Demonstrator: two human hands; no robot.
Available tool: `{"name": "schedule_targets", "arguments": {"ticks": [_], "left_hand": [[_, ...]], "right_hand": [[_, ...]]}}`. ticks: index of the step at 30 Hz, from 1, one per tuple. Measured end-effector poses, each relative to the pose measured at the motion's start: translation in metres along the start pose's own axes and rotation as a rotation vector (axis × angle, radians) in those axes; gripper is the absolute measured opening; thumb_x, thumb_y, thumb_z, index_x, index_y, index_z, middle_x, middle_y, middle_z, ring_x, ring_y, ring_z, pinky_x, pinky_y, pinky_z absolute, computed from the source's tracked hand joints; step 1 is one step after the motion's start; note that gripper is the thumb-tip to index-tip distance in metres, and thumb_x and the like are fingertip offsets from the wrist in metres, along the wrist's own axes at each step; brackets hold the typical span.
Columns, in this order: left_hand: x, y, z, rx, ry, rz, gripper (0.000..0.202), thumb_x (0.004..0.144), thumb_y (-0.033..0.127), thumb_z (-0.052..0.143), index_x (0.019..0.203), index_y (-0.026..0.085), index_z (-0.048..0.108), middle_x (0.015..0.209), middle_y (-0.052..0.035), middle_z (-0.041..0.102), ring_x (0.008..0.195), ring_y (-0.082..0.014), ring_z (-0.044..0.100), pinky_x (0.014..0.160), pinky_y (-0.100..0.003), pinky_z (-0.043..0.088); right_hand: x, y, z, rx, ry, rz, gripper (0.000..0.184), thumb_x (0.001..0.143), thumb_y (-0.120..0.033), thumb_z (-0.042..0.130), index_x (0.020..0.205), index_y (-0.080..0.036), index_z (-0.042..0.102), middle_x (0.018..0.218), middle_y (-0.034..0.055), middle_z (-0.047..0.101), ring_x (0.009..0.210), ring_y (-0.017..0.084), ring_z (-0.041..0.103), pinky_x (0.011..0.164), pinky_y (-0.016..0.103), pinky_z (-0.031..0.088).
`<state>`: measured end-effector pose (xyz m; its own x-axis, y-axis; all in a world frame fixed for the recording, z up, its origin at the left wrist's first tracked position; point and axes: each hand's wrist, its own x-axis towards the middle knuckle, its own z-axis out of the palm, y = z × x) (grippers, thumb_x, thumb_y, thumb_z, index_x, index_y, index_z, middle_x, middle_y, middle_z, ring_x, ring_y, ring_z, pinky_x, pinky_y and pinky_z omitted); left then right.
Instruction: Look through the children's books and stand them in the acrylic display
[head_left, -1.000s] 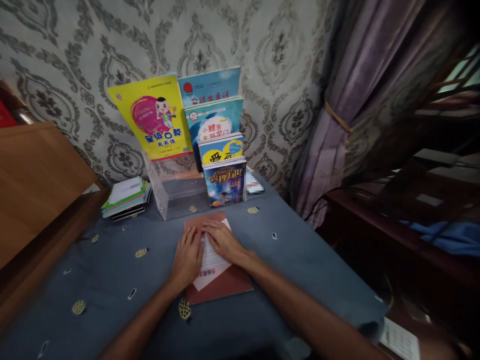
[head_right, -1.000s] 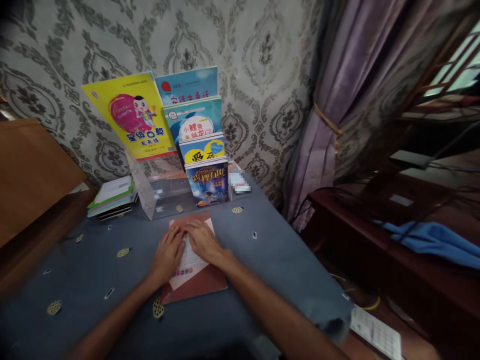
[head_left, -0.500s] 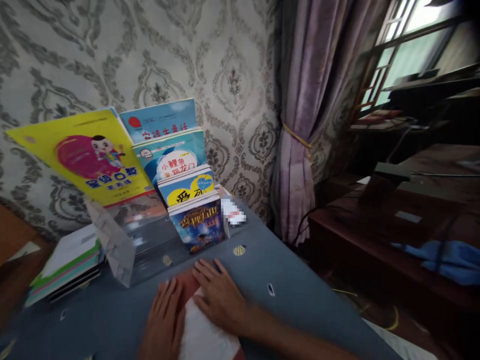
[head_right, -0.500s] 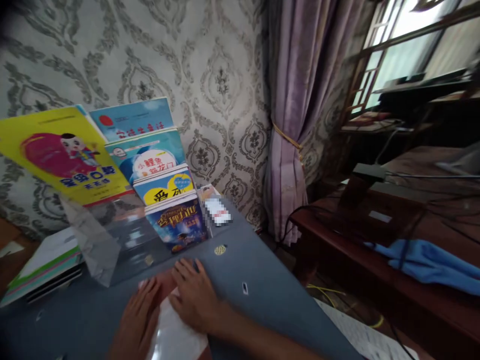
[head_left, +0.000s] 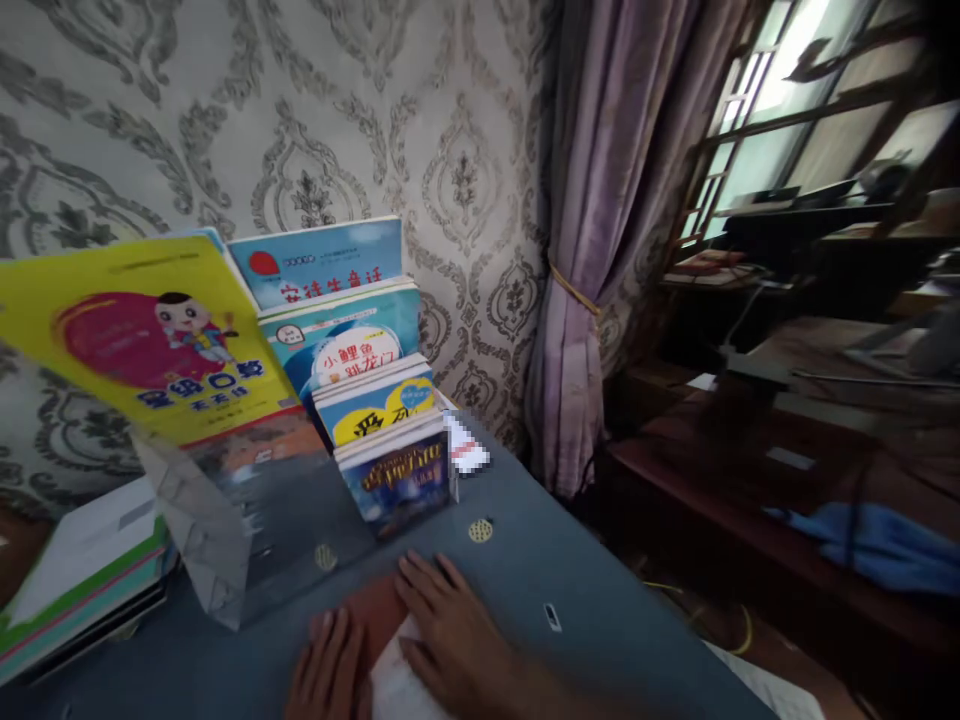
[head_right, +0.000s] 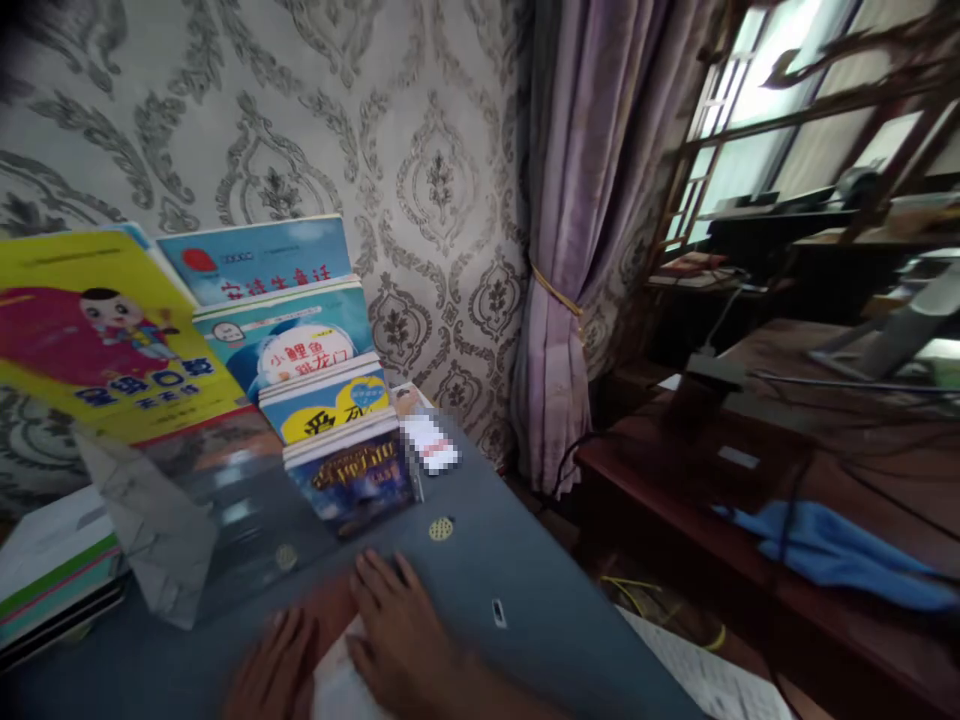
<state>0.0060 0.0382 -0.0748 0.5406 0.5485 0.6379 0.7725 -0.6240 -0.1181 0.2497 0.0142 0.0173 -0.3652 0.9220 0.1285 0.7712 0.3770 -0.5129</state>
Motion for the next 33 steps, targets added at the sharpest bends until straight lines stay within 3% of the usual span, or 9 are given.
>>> {"name": "schedule_targets", "arguments": {"ticks": [1,4,7,10,15,18,23,33], "left_hand": [[0.003,0.001,-0.008,-0.034,-0.009,0.029,0.064,0.096,0.027,0.042,0.158,0.030,0.025,0.132,-0.0082,0.067,0.119,-0.0272,0.065,0.090,-0.041,0.058],[0.015,0.013,-0.032,-0.059,-0.120,-0.123,0.049,0.097,0.029,0.040,0.144,0.020,0.051,0.144,-0.0104,0.057,0.136,-0.0299,0.051,0.108,-0.049,0.048],[0.026,0.025,-0.050,-0.089,-0.246,-0.232,0.045,0.098,0.029,0.038,0.136,0.016,0.057,0.144,-0.0139,0.056,0.138,-0.0287,0.048,0.114,-0.052,0.040],[0.033,0.030,-0.059,-0.090,-0.340,-0.302,0.046,0.098,0.028,0.038,0.140,0.015,0.053,0.151,-0.0157,0.049,0.143,-0.0283,0.041,0.116,-0.051,0.036],[0.038,0.034,-0.067,-0.076,-0.435,-0.357,0.051,0.098,0.027,0.036,0.146,0.013,0.046,0.155,-0.0177,0.042,0.147,-0.0302,0.034,0.117,-0.054,0.031],[0.038,0.036,-0.069,-0.072,-0.434,-0.365,0.052,0.098,0.028,0.037,0.147,0.011,0.043,0.156,-0.0181,0.041,0.147,-0.0297,0.034,0.118,-0.051,0.030],[0.036,0.036,-0.066,-0.072,-0.415,-0.385,0.052,0.098,0.027,0.037,0.147,0.011,0.042,0.154,-0.0184,0.042,0.147,-0.0286,0.035,0.117,-0.051,0.031],[0.036,0.036,-0.066,-0.071,-0.413,-0.379,0.053,0.098,0.029,0.035,0.146,0.011,0.043,0.154,-0.0173,0.043,0.147,-0.0290,0.035,0.118,-0.051,0.030]], "right_hand": [[-0.001,-0.002,0.001,-0.020,0.036,-0.004,0.056,0.097,-0.036,0.047,0.149,-0.014,0.046,0.155,0.0146,0.042,0.148,0.028,0.033,0.123,0.052,0.022],[-0.002,-0.006,0.004,-0.089,0.078,-0.040,0.052,0.096,-0.033,0.049,0.145,-0.013,0.050,0.153,0.0168,0.045,0.147,0.028,0.035,0.121,0.050,0.024],[-0.001,-0.010,0.007,-0.126,0.097,-0.032,0.050,0.096,-0.030,0.048,0.142,-0.012,0.053,0.151,0.0169,0.048,0.145,0.027,0.038,0.120,0.050,0.026],[-0.002,-0.013,0.006,-0.160,0.095,-0.041,0.049,0.096,-0.030,0.048,0.142,-0.015,0.053,0.151,0.0154,0.048,0.144,0.026,0.039,0.119,0.049,0.026],[-0.003,-0.022,0.005,-0.234,0.076,-0.051,0.049,0.097,-0.027,0.044,0.142,-0.011,0.052,0.152,0.0186,0.046,0.145,0.028,0.038,0.118,0.053,0.026],[0.002,-0.036,0.015,-0.263,0.054,-0.088,0.047,0.097,-0.022,0.042,0.141,-0.010,0.052,0.150,0.0198,0.049,0.143,0.029,0.040,0.118,0.055,0.025],[0.013,-0.055,0.035,-0.239,0.024,-0.181,0.049,0.097,-0.014,0.037,0.145,-0.008,0.045,0.151,0.0173,0.049,0.144,0.024,0.038,0.120,0.044,0.026],[0.008,-0.047,0.034,-0.239,0.036,-0.130,0.049,0.101,-0.024,0.037,0.147,-0.011,0.045,0.154,0.0151,0.045,0.146,0.023,0.035,0.122,0.043,0.022]]}}
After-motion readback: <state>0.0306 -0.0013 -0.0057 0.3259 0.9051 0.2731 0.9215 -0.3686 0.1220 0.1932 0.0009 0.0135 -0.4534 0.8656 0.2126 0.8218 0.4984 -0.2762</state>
